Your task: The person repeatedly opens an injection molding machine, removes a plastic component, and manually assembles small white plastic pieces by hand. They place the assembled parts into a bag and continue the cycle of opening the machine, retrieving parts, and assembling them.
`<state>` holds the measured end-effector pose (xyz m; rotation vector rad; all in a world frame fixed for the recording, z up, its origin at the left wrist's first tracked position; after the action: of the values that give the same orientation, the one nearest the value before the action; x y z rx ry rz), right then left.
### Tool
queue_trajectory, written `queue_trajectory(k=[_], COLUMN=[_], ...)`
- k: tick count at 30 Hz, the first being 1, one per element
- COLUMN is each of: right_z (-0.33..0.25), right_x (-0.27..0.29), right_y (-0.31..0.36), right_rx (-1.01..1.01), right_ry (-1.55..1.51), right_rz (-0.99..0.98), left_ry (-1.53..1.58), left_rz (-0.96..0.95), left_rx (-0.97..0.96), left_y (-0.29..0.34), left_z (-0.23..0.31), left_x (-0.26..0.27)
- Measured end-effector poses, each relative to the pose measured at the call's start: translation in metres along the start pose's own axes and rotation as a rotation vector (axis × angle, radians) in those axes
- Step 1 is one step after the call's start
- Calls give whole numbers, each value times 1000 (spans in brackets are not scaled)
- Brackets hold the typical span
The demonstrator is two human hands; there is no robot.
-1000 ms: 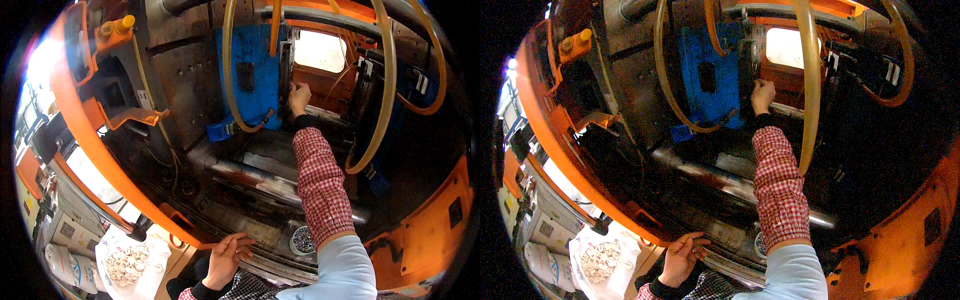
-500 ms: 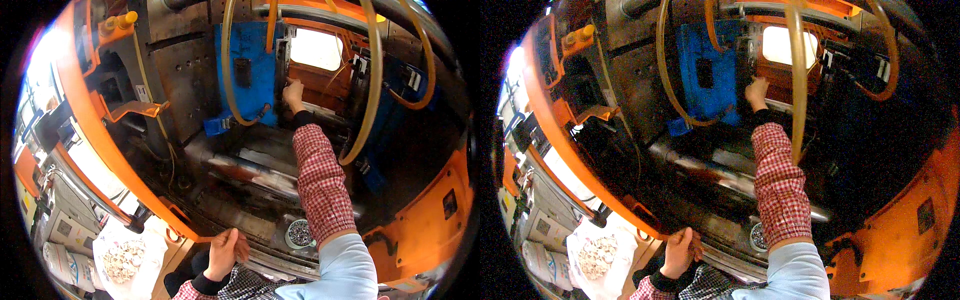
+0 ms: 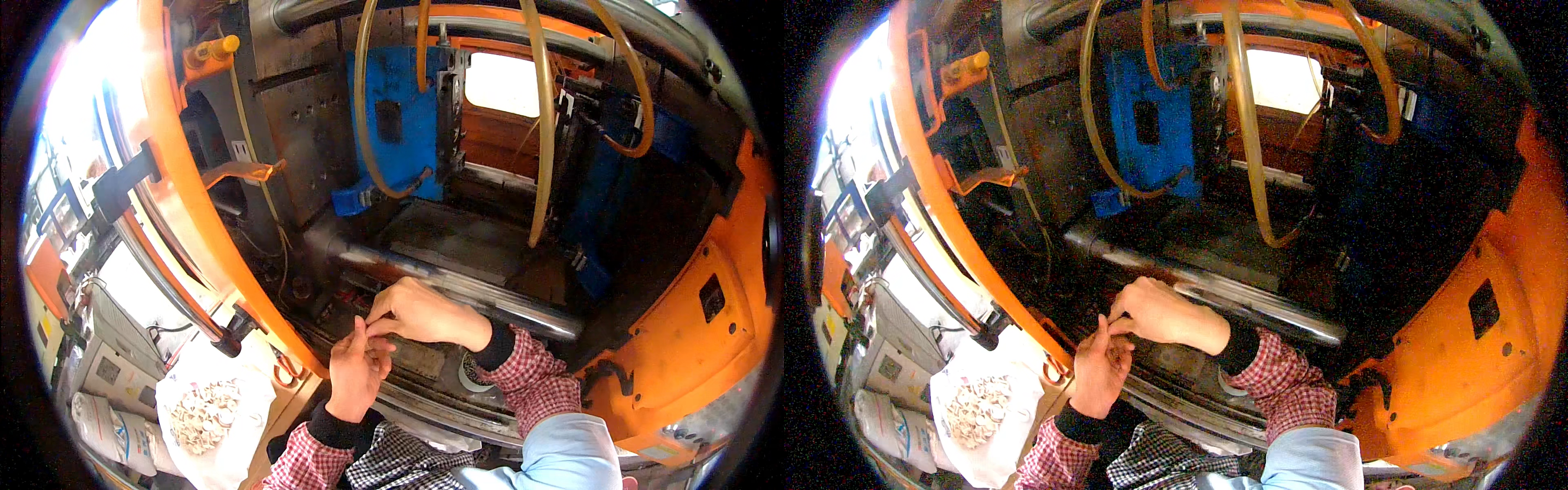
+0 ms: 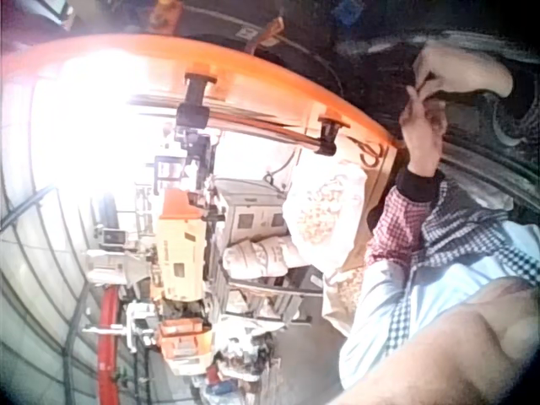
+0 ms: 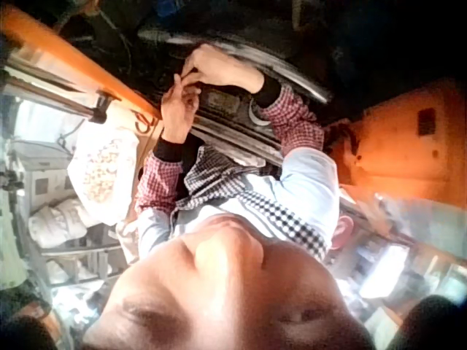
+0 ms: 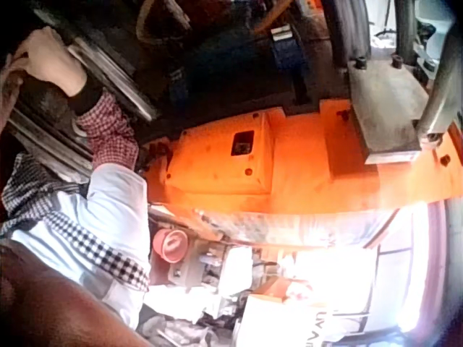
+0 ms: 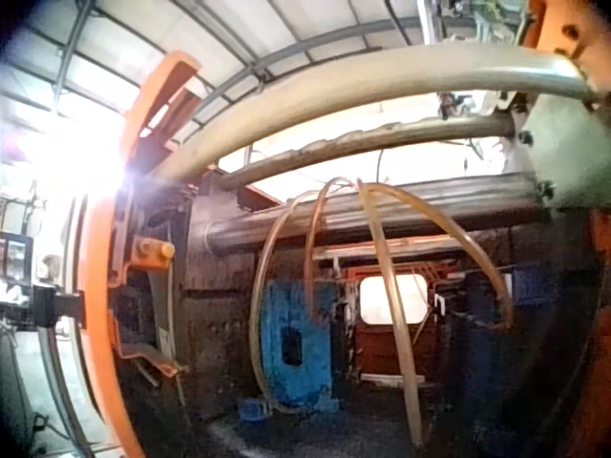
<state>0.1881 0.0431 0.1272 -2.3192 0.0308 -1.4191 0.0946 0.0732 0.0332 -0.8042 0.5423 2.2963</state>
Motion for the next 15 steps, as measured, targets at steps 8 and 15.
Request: queue_trajectory(k=[8,15], right_z=[51,231], right_x=[58,188], right_y=[-12,-24], right_rx=[12,-607], right_ry=[51,266], right_rz=[381,1419], left_ry=[24,-106], left_rz=[-135,-119], left_rx=[73,155], left_y=[1,18], left_z=[3,-11], left_x=[-7,16])
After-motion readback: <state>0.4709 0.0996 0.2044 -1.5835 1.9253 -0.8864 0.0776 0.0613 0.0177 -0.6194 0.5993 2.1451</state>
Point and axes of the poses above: each hand's wrist, its own y-axis away from the middle knuckle, its own x-axis out of the back of the hand, z = x × y, the point moved 6 cm from there along -y, towards the middle knuckle, and after that the axes turned 6 degrees about y, right-handed, at the moved point
